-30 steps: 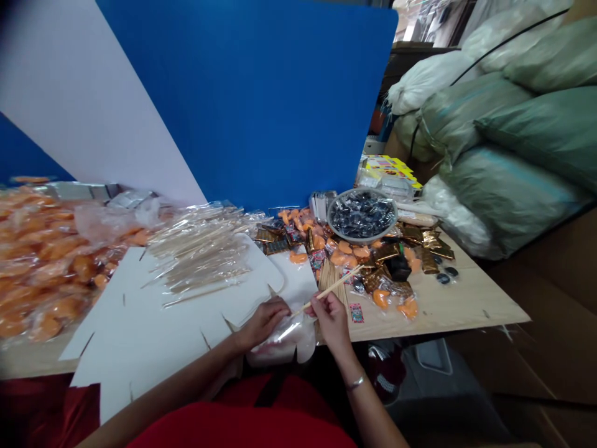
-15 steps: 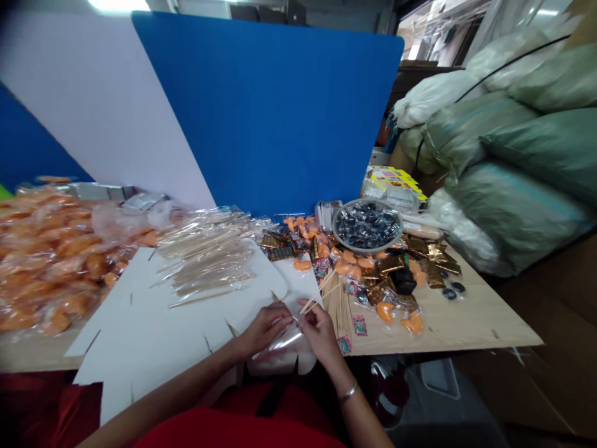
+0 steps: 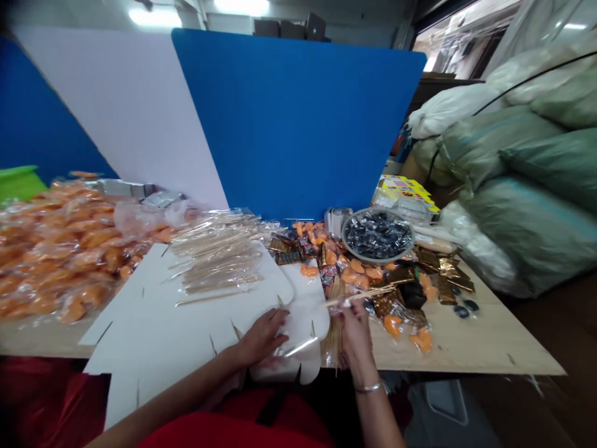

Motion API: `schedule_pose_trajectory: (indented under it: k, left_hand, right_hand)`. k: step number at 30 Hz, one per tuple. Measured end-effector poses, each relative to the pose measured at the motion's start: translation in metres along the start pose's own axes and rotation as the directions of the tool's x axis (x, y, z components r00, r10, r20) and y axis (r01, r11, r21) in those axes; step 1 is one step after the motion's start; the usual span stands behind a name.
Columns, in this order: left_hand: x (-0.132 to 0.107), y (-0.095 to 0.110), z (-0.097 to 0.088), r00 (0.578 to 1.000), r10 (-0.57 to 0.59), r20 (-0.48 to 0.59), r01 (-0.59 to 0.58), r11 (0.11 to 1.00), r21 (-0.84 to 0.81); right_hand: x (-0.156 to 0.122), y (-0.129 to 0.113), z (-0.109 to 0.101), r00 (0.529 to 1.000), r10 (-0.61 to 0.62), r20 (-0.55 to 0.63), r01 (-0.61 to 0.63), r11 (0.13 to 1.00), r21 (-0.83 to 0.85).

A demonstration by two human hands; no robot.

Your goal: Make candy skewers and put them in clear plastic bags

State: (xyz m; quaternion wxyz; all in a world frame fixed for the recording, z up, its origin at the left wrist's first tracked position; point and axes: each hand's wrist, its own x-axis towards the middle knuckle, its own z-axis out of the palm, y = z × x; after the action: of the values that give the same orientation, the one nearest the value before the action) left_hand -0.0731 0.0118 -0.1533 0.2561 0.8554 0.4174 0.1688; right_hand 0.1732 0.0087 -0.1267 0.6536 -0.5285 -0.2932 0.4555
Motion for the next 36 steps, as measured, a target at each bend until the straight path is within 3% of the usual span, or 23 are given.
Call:
schedule_pose_trajectory:
  k: [2,4,7,9,12,15,19,21,23,24,26,28,29,33,36]
  left_hand:
    - [0.0,0.006,-0.002,0.998,-0.003,-0.058,0.002,1.0,-0.01]
    - [0.003,0.022,-0.01,0.991,0.038,-0.125,-0.036,0.999,0.013]
    - [0.016,0.056,-0.026,0.969,0.151,-0.196,-0.138,0.987,0.076]
    - [0.029,0.075,-0.034,0.967,0.165,-0.194,-0.154,0.986,0.07]
    - [0.042,0.086,-0.04,0.993,0.01,-0.12,-0.026,0.991,-0.129]
    - [0.041,0.084,-0.044,0.994,-0.105,0.011,0.097,0.872,-0.48]
    - [0.033,0.08,-0.048,0.987,-0.117,0.107,0.158,0.693,-0.703]
    - [0.031,0.08,-0.05,0.987,-0.111,0.115,0.159,0.667,-0.727]
    - [0.032,0.081,-0.054,0.991,-0.088,0.101,0.134,0.638,-0.758]
    - [0.033,0.082,-0.057,0.994,-0.073,0.083,0.11,0.615,-0.781]
    - [0.034,0.081,-0.063,0.999,-0.04,0.032,0.049,0.575,-0.817]
    - [0.034,0.079,-0.069,1.0,-0.03,0.007,0.022,0.557,-0.83]
    - [0.033,0.078,-0.072,0.999,-0.037,0.009,0.028,0.564,-0.825]
    - [0.029,0.077,-0.074,0.997,-0.023,0.072,0.072,0.615,-0.785]
    - [0.027,0.079,-0.072,0.997,-0.036,0.071,0.078,0.573,-0.816]
  right_hand:
    - [0.009,-0.016,-0.012,0.993,-0.052,-0.102,0.053,0.999,0.012]
    - [0.008,-0.026,-0.016,0.989,-0.09,-0.12,0.09,0.996,-0.003]
    - [-0.009,-0.026,0.002,0.997,-0.08,0.0,0.08,0.996,-0.029]
    - [-0.024,-0.021,0.02,0.995,-0.063,0.078,0.066,0.997,-0.032]
    - [-0.034,-0.02,0.037,0.983,-0.07,0.171,0.083,0.994,-0.071]
    - [-0.024,-0.039,0.037,0.966,-0.15,0.212,0.16,0.987,-0.033]
    - [-0.001,-0.079,0.03,0.945,-0.323,0.059,0.311,0.938,0.151]
    - [0.001,-0.09,0.03,0.926,-0.374,0.057,0.37,0.927,0.064]
    - [-0.008,-0.091,0.033,0.9,-0.4,0.175,0.423,0.898,-0.123]
    - [-0.015,-0.09,0.034,0.869,-0.397,0.296,0.466,0.858,-0.217]
    - [-0.028,-0.084,0.035,0.748,-0.302,0.591,0.57,0.748,-0.339]
    - [-0.036,-0.079,0.034,0.636,-0.184,0.749,0.632,0.681,-0.369]
    - [-0.036,-0.077,0.033,0.636,-0.178,0.75,0.628,0.685,-0.37]
    - [-0.023,-0.072,0.036,0.794,-0.231,0.562,0.474,0.815,-0.335]
    - [-0.019,-0.068,0.049,0.832,-0.148,0.535,0.375,0.86,-0.346]
